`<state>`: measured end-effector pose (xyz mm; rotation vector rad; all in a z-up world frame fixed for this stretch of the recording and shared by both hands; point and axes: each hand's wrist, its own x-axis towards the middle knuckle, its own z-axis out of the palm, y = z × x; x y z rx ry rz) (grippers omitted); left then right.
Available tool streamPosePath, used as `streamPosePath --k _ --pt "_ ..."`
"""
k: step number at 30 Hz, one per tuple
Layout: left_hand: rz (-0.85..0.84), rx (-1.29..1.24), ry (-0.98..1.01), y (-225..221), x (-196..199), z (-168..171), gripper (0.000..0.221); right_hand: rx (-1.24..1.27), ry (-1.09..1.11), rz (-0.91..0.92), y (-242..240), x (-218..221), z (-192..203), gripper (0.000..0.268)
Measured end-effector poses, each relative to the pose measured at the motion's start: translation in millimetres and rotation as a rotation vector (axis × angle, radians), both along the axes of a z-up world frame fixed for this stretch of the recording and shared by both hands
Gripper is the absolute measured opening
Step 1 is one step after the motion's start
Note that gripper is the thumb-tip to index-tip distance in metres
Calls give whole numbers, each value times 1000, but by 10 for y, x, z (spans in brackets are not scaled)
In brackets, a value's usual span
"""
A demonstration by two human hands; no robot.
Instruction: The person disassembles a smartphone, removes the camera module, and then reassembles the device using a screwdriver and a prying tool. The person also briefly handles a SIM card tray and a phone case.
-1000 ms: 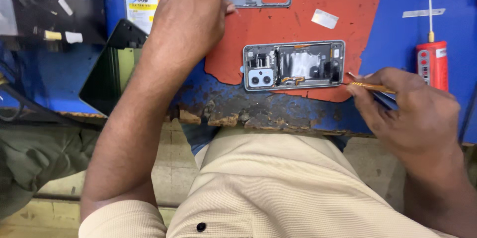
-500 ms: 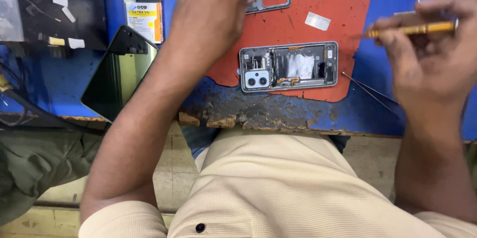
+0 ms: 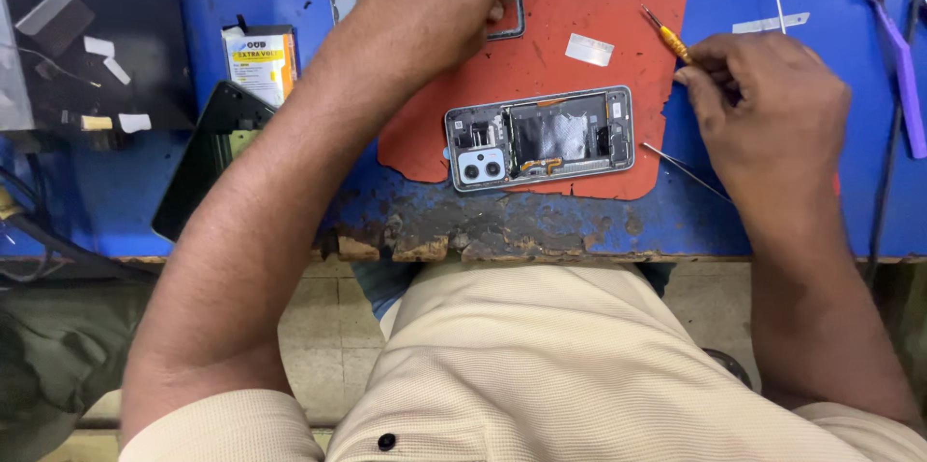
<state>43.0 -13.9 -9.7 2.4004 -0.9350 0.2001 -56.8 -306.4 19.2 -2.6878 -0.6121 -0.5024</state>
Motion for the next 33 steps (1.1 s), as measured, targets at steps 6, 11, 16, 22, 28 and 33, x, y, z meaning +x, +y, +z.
streamPosePath --k 6,11,16,22,28,33 --pt "-126 -437 101 -128 -364 286 22 616 352 -19 93 -51 162 12" --pt "-156 -564 140 -397 -777 393 25 1439 1052 208 249 -142 -12 29" --pt "-131 -541 192 -389 -891 363 24 1573 1184 129 237 -185 -228 27" --pt "-103 -480 259 -410 -982 385 26 1663 1120 172 147 -251 -359 21" --pt "70 -121 149 -502 -1142 471 67 1700 779 183 -149 -258 -313 18" --pt "46 123 157 -571 -1154 489 82 1637 600 53 -287 -255 -313 17"
